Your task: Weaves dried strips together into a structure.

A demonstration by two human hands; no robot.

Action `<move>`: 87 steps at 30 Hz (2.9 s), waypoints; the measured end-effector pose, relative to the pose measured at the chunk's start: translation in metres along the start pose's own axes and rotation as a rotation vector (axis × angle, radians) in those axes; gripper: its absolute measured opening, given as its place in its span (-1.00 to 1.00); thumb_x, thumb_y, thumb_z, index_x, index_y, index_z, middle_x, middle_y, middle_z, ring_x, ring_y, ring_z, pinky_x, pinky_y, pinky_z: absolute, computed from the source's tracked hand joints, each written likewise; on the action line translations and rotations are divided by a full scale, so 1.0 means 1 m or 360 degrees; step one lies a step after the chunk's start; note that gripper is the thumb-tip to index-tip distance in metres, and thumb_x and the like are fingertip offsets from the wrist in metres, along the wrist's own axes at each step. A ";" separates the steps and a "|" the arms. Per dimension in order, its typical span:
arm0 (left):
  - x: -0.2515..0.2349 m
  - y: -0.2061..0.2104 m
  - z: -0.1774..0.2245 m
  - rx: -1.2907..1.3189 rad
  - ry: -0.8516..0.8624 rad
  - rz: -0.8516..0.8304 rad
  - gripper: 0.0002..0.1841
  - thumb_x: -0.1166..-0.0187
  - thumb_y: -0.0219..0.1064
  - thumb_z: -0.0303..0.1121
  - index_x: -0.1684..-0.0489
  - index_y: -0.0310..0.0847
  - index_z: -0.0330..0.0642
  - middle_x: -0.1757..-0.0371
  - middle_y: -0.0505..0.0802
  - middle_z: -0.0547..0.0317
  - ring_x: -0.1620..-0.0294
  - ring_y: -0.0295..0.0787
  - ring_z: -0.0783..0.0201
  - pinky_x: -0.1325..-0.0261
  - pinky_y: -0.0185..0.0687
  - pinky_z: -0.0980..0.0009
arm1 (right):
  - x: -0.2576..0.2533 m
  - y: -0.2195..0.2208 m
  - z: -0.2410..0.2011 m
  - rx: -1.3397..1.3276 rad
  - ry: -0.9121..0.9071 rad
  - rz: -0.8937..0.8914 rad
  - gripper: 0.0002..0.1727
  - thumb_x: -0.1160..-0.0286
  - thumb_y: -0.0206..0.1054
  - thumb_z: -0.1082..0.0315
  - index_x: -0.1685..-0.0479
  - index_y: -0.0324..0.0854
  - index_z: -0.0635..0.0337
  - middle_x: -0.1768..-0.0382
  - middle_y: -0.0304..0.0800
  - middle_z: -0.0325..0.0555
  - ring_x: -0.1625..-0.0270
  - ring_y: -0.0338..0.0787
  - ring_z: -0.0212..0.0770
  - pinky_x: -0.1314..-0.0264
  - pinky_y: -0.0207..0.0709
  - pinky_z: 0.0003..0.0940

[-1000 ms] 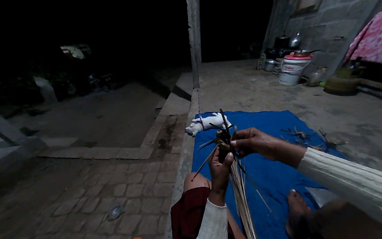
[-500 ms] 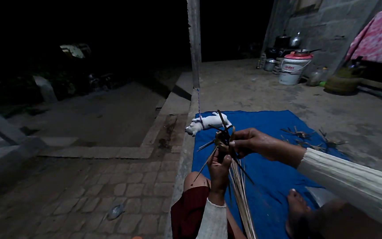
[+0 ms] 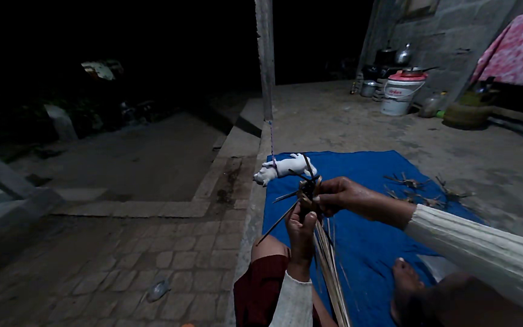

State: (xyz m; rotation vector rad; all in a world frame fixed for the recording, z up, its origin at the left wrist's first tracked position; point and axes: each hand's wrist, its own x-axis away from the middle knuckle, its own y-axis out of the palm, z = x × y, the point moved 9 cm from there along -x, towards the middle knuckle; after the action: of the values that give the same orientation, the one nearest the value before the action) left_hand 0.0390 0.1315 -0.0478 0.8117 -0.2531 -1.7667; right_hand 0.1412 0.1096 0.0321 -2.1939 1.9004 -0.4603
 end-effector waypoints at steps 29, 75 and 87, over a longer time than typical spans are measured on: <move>-0.004 0.003 -0.002 0.0066 -0.0023 -0.0059 -0.82 -0.44 0.22 -0.56 0.11 0.68 -0.41 0.30 0.86 0.24 0.26 0.81 0.47 0.05 0.76 0.48 | 0.000 -0.008 -0.009 0.0230 -0.0134 0.0089 -0.84 -0.74 0.21 0.40 0.10 0.63 0.31 0.41 0.70 -0.26 0.40 0.74 -0.45 0.20 0.69 -0.53; -0.013 -0.017 0.000 0.0196 -0.0088 0.0058 -0.80 -0.49 0.20 -0.61 0.01 0.61 -0.48 0.22 0.84 0.08 0.17 0.82 0.36 -0.07 0.77 0.40 | -0.001 -0.006 0.004 -0.0085 0.0067 0.0032 -0.90 -0.71 0.22 0.46 0.12 0.62 0.30 0.42 0.72 -0.17 0.44 0.74 -0.36 0.26 0.71 -0.48; -0.016 -0.023 0.003 0.0151 -0.0141 0.0157 -0.86 -0.49 0.24 -0.71 0.10 0.65 -0.43 0.26 0.86 0.16 0.19 0.81 0.43 -0.05 0.76 0.48 | -0.009 -0.005 0.001 0.0022 -0.0054 0.0069 -0.90 -0.65 0.28 0.50 0.05 0.68 0.33 0.41 0.74 -0.20 0.48 0.71 -0.42 0.33 0.66 -0.56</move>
State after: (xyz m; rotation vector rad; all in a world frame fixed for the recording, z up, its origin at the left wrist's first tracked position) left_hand 0.0223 0.1532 -0.0519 0.7761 -0.4312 -1.7101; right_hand 0.1450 0.1191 0.0317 -2.1333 1.9177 -0.4245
